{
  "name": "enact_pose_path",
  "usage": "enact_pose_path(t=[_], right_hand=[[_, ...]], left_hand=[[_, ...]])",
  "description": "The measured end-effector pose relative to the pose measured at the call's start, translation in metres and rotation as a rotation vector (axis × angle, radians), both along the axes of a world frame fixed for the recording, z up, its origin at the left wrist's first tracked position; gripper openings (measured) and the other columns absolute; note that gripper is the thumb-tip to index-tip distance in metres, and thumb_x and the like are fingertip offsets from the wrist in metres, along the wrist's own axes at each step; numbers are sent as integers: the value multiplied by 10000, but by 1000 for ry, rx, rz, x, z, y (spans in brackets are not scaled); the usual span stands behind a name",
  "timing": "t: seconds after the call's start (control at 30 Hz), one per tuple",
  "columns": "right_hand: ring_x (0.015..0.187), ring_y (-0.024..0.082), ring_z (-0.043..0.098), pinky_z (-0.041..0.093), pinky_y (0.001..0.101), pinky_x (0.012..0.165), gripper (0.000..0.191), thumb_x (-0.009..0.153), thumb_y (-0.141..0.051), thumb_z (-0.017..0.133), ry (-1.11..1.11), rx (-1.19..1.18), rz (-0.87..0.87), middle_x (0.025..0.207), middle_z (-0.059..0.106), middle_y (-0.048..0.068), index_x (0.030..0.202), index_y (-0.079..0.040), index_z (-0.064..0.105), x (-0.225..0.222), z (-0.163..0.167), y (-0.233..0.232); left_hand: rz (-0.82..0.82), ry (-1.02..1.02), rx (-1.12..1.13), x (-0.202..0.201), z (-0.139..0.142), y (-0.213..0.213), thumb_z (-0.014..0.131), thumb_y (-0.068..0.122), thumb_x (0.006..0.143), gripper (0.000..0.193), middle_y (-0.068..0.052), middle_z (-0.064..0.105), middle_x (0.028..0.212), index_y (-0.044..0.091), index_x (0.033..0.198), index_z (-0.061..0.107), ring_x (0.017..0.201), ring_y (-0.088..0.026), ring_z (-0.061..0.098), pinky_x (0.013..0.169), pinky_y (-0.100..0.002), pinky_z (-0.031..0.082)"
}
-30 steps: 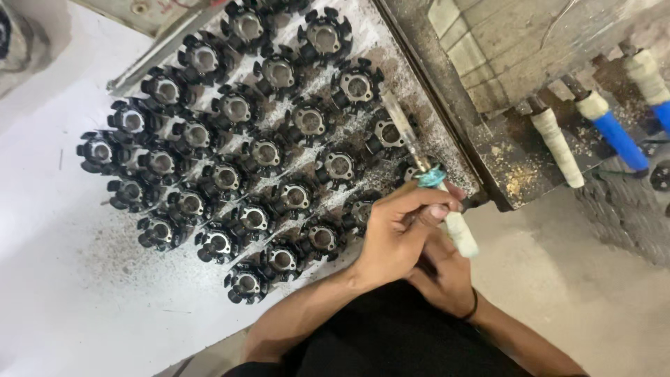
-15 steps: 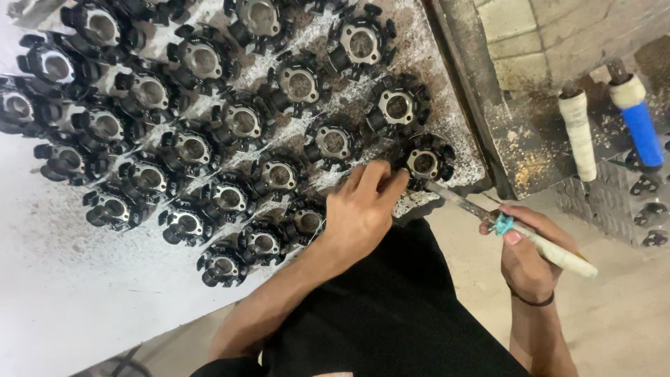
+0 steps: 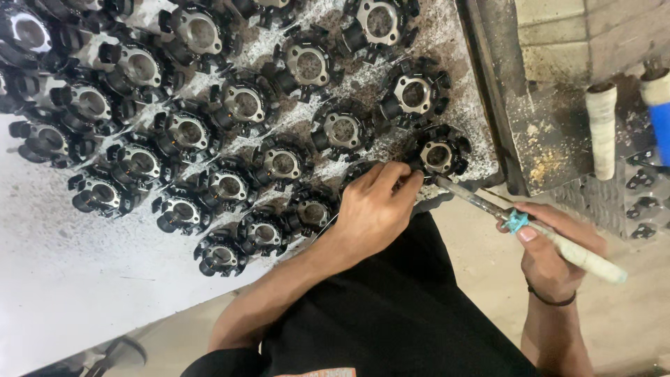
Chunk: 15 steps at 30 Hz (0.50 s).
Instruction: The person solders wire leads onto black plastic rotor/impeller assemblies at a workbench. They arrange the parts in rows, hold each part steady with one hand, and apply a heated soldering iron with solder wire to the terminal of each part, working through the batch one part at a time.
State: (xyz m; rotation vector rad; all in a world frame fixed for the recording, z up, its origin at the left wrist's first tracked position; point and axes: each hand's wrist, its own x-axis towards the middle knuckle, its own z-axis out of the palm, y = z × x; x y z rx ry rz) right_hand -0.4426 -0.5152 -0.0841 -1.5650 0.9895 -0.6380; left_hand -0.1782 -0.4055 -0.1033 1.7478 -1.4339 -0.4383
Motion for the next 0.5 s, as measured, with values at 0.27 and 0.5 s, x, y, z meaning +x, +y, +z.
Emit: enact_pose_path(t=[0.27, 0.5], right_hand=[[799, 200, 740, 573, 262, 709, 321, 952, -178, 760, 281, -319, 229, 973, 742, 182, 1129, 85, 715, 32, 45, -13], [773, 212, 728, 577, 286, 687, 252, 963, -69, 697, 283, -114, 210, 928, 742, 187, 1158, 90, 715, 34, 62, -34]], left_hand=[[-22, -1, 10, -7, -9, -2, 706, -27, 813, 299, -111, 588, 1034, 3, 1108, 678, 912, -266, 665, 751, -364, 593], [-36, 11, 46, 11, 26, -10, 705, -4, 839, 292, -95, 597, 969, 36, 1127, 674, 798, -262, 665, 637, -380, 565]])
